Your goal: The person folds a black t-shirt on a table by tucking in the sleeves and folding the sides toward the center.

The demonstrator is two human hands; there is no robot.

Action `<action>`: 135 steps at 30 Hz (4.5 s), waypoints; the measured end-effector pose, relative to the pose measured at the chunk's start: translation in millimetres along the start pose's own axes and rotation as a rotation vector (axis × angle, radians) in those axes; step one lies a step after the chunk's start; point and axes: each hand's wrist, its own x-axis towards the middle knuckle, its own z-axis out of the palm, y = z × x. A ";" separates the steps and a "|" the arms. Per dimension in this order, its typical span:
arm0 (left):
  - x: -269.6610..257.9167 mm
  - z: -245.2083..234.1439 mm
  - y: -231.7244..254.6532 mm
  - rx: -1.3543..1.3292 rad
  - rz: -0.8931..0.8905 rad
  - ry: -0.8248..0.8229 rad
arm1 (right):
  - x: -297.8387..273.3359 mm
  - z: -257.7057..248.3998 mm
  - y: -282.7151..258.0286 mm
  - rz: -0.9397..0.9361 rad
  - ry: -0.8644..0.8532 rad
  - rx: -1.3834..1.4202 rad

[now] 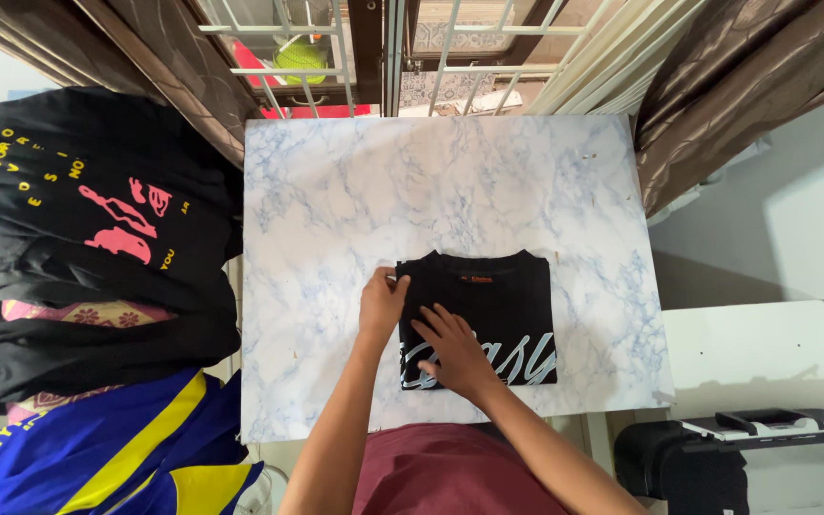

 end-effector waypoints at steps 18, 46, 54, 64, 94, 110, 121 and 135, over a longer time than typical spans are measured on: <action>-88.2 7.9 15.7 0.206 0.442 0.129 | 3.6 21.7 9.8 0.043 -0.223 -0.148; -126.8 63.8 8.5 0.587 0.336 0.167 | -155.1 -11.4 153.7 0.309 0.412 -0.097; -151.3 177.4 69.9 0.590 0.459 -0.312 | -162.5 -29.6 150.8 0.611 0.598 0.407; -135.7 223.0 53.2 0.540 0.226 -0.306 | -160.2 -28.5 166.1 0.566 0.617 0.547; -117.9 211.7 96.5 0.520 -0.089 -0.294 | -117.4 11.3 186.8 0.692 0.203 1.051; -97.5 219.4 78.4 0.638 -0.106 -0.357 | -109.7 -0.7 205.5 0.704 0.514 0.363; -103.6 206.2 78.5 0.551 -0.049 -0.341 | -99.6 -20.0 163.4 0.751 0.504 0.345; -103.1 195.0 80.0 0.502 -0.024 -0.350 | -101.1 -20.9 152.5 0.578 0.520 0.414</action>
